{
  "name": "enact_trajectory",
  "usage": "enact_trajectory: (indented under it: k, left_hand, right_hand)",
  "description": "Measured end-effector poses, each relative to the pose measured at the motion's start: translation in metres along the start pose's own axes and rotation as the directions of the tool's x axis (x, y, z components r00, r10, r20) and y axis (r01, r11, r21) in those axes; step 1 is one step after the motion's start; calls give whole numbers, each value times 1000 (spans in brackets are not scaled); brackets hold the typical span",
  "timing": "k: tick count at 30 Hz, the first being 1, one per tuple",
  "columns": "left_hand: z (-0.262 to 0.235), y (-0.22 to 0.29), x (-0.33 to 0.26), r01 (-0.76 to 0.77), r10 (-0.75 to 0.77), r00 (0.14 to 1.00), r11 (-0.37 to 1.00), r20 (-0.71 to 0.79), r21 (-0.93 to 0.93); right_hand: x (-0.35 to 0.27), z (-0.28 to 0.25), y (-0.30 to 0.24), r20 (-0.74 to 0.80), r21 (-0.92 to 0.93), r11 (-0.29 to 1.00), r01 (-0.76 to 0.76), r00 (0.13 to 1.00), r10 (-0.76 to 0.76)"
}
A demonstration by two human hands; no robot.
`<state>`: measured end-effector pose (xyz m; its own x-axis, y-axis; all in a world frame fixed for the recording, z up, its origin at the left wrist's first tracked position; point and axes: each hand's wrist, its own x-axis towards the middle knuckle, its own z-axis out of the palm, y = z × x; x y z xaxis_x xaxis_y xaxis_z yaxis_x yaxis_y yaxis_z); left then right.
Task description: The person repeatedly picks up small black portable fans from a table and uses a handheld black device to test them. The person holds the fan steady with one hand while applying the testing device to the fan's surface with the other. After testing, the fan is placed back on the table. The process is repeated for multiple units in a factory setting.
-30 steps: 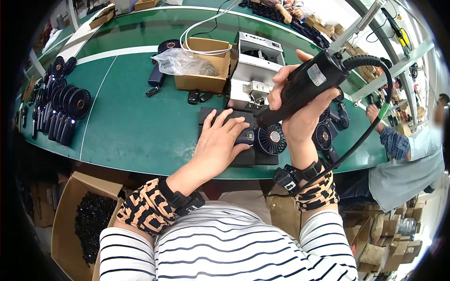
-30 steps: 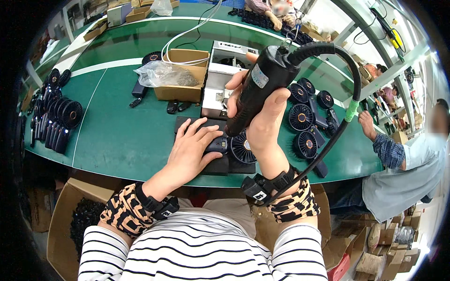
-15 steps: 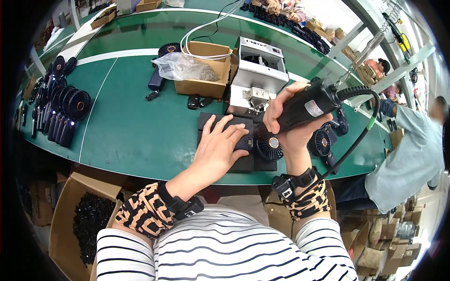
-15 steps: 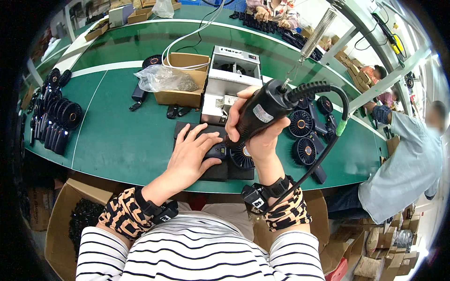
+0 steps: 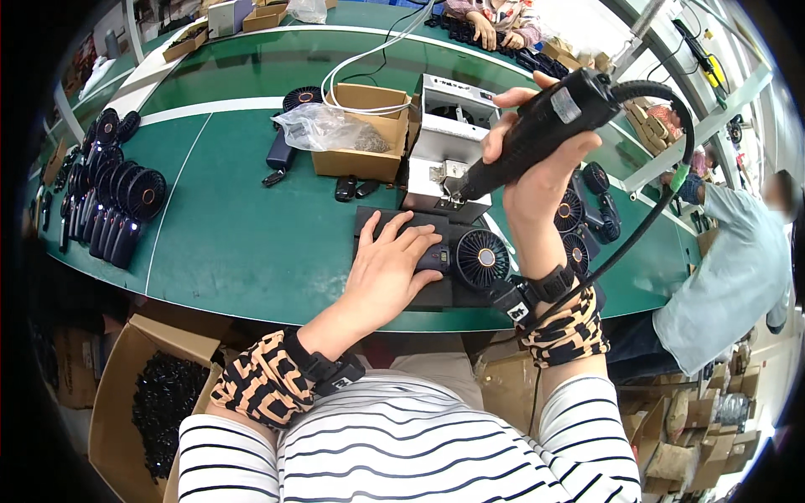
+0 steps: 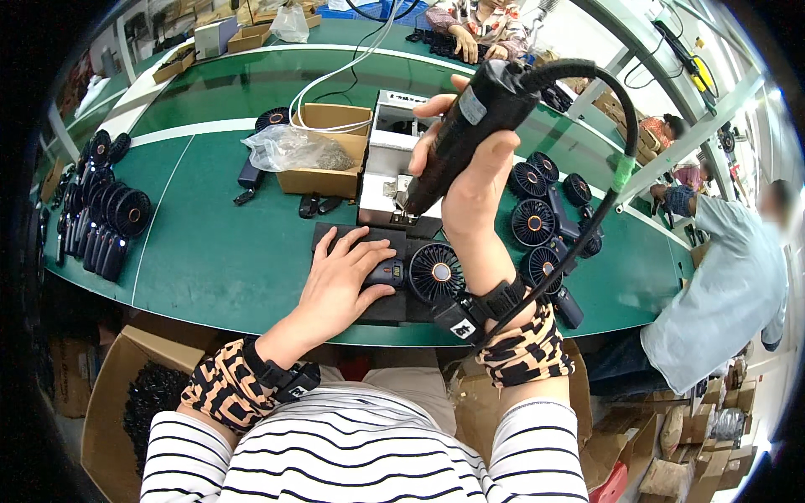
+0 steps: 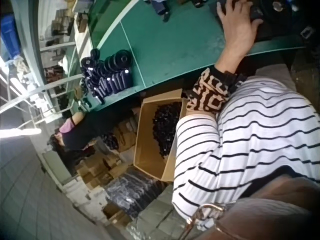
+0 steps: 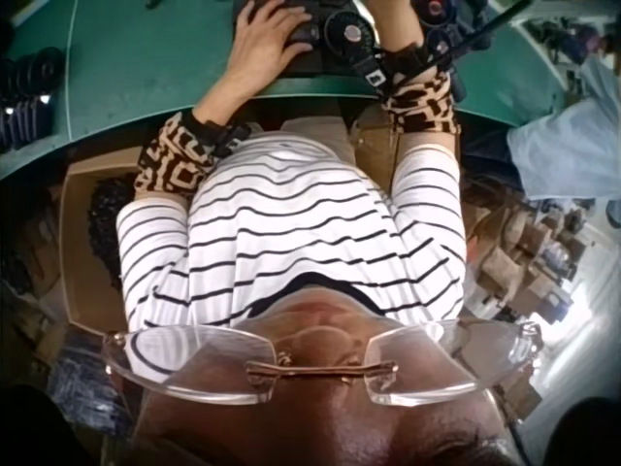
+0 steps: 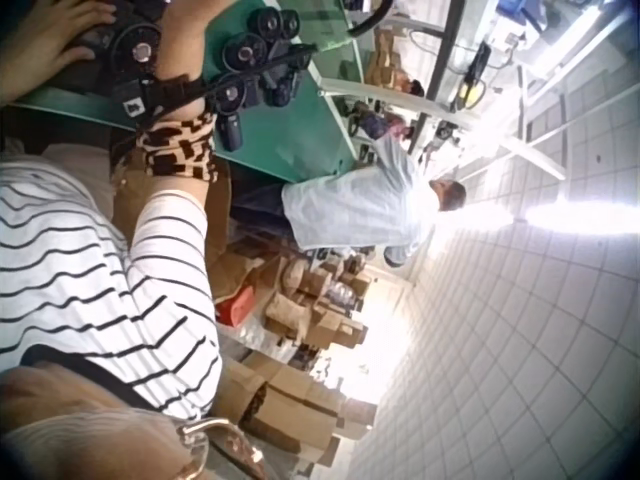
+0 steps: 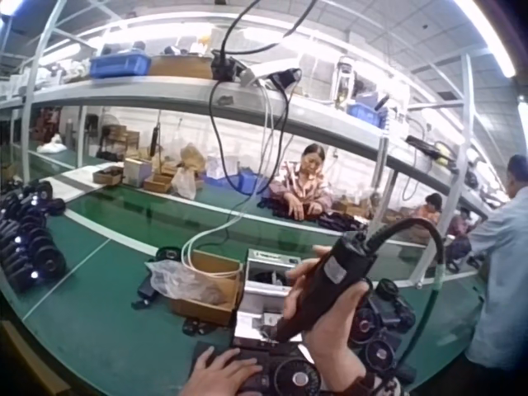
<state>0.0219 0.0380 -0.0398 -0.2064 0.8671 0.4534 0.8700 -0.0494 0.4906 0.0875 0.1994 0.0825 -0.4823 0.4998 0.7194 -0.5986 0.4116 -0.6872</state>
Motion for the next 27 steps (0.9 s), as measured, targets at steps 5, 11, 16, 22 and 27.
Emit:
enact_trajectory:
  k: [5,11,16,22,27]
  left_hand:
    - [-3,-1,-3,15,-15,1000,1000,17,19]
    - [-1,-1,-3,7,-7,1000,1000,-6,23]
    - [1,-4,-4,-22,23,998,1000,-56,16]
    - [-1,-2,-2,-21,22,999,999,-28,32]
    - [-1,-2,-3,-23,24,999,999,-37,34]
  right_hand:
    - [3,6,20,-22,-34,999,-30,999,30]
    - [-5,7,7,9,2,998,-63,998,63]
    - [-37,12,-25,48,-47,996,-78,996,80]
    - [-62,11,-34,2,-33,992,-122,992,122]
    - [-69,10,-29,-24,16,990,-137,990,137]
